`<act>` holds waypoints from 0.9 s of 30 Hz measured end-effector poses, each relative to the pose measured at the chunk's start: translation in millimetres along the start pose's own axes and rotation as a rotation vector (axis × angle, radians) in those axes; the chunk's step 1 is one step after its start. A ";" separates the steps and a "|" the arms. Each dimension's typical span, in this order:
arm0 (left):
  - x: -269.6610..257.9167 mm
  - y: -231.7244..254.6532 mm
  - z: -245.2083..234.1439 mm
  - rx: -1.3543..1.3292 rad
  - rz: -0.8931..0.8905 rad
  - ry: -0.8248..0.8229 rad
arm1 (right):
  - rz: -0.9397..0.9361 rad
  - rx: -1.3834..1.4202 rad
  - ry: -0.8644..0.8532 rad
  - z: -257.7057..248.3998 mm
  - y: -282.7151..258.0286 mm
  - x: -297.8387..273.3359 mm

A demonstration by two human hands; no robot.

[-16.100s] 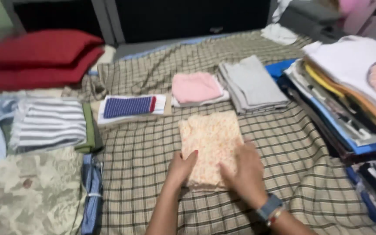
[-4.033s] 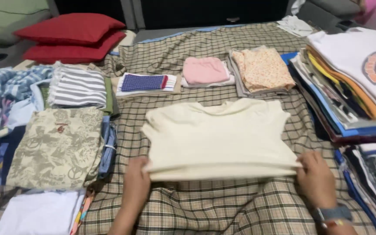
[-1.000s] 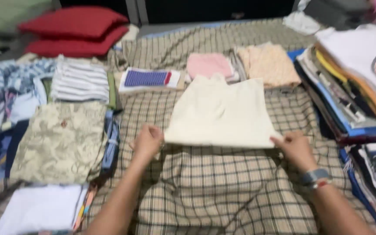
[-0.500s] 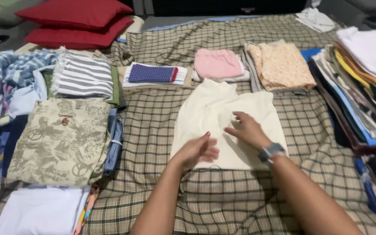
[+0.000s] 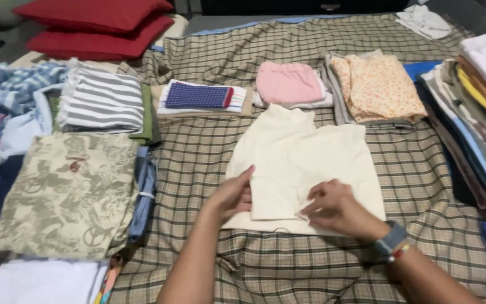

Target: Fold various items of clothing and organize them on a bed.

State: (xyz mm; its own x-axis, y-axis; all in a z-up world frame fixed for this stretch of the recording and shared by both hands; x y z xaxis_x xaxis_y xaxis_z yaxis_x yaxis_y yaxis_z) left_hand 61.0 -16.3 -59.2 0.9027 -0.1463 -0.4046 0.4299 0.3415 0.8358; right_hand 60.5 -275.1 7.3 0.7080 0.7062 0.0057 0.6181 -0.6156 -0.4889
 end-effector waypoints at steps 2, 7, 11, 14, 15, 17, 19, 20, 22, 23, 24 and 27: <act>19.6 2.7 -34.2 0.174 0.098 0.222 | 0.251 0.222 0.151 -19.9 24.6 0.1; 45.7 44.1 -67.5 0.876 0.527 0.772 | 0.731 0.829 0.717 -37.7 155.7 27.2; 118.8 47.1 -73.9 1.255 0.855 0.756 | 0.682 0.238 0.828 -49.1 229.2 69.7; 113.2 60.3 -66.7 1.008 0.533 0.560 | 0.808 0.543 0.778 -46.1 228.4 78.2; 102.2 64.4 -64.6 0.871 0.296 0.534 | 0.810 0.644 0.806 -45.2 229.4 79.1; 89.0 86.9 -68.3 1.151 0.260 0.662 | 0.729 0.584 0.831 -33.6 262.3 84.5; 104.4 97.1 -71.5 1.436 0.226 0.777 | 0.650 0.523 0.851 -27.8 277.9 86.6; 127.7 94.7 -71.0 1.366 0.322 0.709 | 0.577 0.655 0.861 -27.3 277.7 88.0; 159.8 95.2 -48.5 1.294 0.414 0.636 | 0.508 0.784 0.872 -30.2 272.4 85.4; 171.6 99.6 -28.5 1.127 0.383 0.535 | 0.550 0.845 0.815 -34.3 268.5 88.8; 181.3 104.4 -7.7 0.960 0.352 0.434 | 0.591 0.905 0.756 -38.3 262.6 91.5; 298.7 79.7 -24.5 0.504 0.389 0.214 | 0.620 0.902 0.696 -34.0 277.3 90.9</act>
State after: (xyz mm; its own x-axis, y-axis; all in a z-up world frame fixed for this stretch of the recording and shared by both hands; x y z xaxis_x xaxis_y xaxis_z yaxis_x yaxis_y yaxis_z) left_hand 364.5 -10.0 -122.5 0.9927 0.1046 -0.0601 0.0756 -0.1505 0.9857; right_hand 307.9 -393.5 -98.1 0.9876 -0.1066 -0.1156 -0.1290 -0.1290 -0.9832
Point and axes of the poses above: each hand's wrist, its own x-axis towards the middle knuckle, its own z-axis out of the palm, y = z × x, the point moved 4 cm from there along x, towards the middle knuckle, and after that the axes turned 5 degrees about z, right-handed, at the moved point
